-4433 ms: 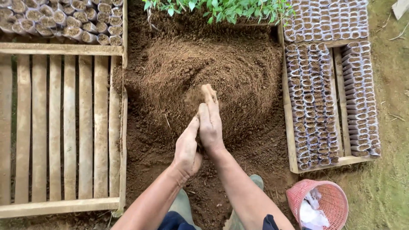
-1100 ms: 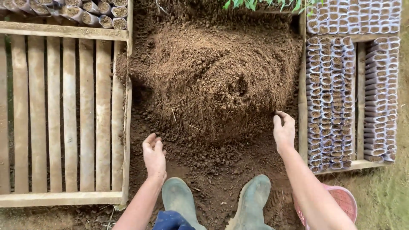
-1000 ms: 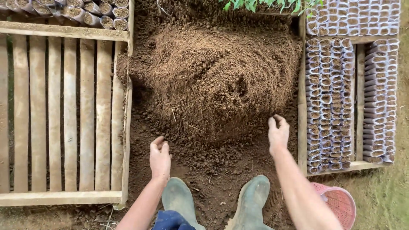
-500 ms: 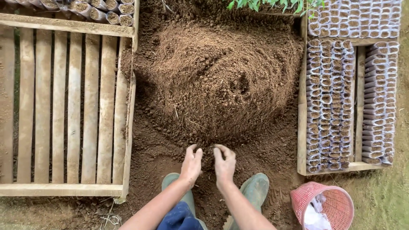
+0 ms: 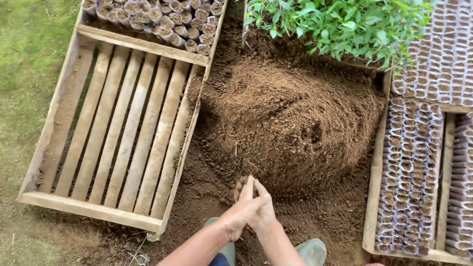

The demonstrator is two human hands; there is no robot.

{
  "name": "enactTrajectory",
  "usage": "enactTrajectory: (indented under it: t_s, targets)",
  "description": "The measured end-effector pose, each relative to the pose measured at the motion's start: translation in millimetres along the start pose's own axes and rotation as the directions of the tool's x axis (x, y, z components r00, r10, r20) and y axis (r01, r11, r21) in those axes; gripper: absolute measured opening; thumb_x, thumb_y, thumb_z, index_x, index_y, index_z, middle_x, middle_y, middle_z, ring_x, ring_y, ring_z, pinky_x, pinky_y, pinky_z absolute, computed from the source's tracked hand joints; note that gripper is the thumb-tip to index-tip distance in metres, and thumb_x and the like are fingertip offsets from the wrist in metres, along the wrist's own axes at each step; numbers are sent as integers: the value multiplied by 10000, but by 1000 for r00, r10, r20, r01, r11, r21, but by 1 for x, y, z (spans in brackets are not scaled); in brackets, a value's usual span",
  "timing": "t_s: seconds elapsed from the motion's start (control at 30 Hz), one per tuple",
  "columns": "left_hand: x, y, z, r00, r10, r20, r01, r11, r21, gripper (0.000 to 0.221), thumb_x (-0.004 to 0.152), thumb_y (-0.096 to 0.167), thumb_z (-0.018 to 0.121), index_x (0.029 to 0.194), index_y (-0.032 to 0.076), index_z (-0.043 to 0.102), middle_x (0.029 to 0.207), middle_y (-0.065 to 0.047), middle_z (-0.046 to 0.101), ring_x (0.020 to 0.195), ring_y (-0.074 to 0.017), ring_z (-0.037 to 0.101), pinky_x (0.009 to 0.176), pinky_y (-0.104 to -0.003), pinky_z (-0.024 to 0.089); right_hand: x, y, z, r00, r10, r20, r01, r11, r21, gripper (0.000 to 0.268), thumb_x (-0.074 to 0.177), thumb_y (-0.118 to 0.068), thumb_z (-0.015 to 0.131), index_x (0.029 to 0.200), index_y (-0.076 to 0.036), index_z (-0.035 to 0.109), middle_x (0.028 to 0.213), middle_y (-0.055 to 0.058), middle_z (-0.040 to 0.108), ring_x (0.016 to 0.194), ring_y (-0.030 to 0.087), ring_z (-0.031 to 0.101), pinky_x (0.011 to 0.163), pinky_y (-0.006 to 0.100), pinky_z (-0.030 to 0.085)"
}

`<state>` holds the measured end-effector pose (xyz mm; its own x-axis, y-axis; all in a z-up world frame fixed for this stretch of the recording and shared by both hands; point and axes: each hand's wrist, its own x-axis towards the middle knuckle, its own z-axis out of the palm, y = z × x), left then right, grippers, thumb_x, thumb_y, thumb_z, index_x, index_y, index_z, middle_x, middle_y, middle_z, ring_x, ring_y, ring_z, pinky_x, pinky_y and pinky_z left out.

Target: A person prepares a pile of potting soil by hand, breaking up clumps and leveling the surface for planting.

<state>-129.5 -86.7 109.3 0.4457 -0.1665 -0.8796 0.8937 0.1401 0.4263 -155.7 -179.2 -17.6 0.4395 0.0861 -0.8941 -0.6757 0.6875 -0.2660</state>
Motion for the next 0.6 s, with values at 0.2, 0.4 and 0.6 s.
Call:
enactTrajectory:
  t_s: [0.2, 0.4, 0.6]
  targets:
    - [-12, 33, -47, 902, 243, -357, -334, 916, -222, 705, 913, 319, 506, 1576, 175, 312, 1705, -1, 327, 1514, -179, 395, 1224, -411, 376, -5, -59, 121, 984, 141, 111, -172, 916, 362, 358, 991, -237, 541, 1273, -19, 578, 1119, 140, 592, 1018, 230, 579, 892, 326, 545]
    - [20, -7, -73, 863, 190, -468, -364, 876, -316, 709, 919, 281, 535, 1590, 228, 313, 1704, -30, 294, 1515, -240, 400, 1196, -453, 394, -31, -155, 276, 977, -125, 175, 92, 979, 183, 610, 1035, -325, 282, 1570, -41, 206, 1545, 310, 352, 1463, 417, 351, 1230, 500, 294]
    - [34, -13, -78, 852, 106, -513, -283, 917, -280, 663, 973, 204, 459, 1610, 206, 278, 1708, -41, 275, 1548, -224, 325, 1230, -464, 329, -21, -116, 216, 746, -275, 607, 644, 529, -552, 819, 953, -471, 318, 1571, -70, -38, 1686, 156, 27, 1542, 313, 63, 1231, 506, 146]
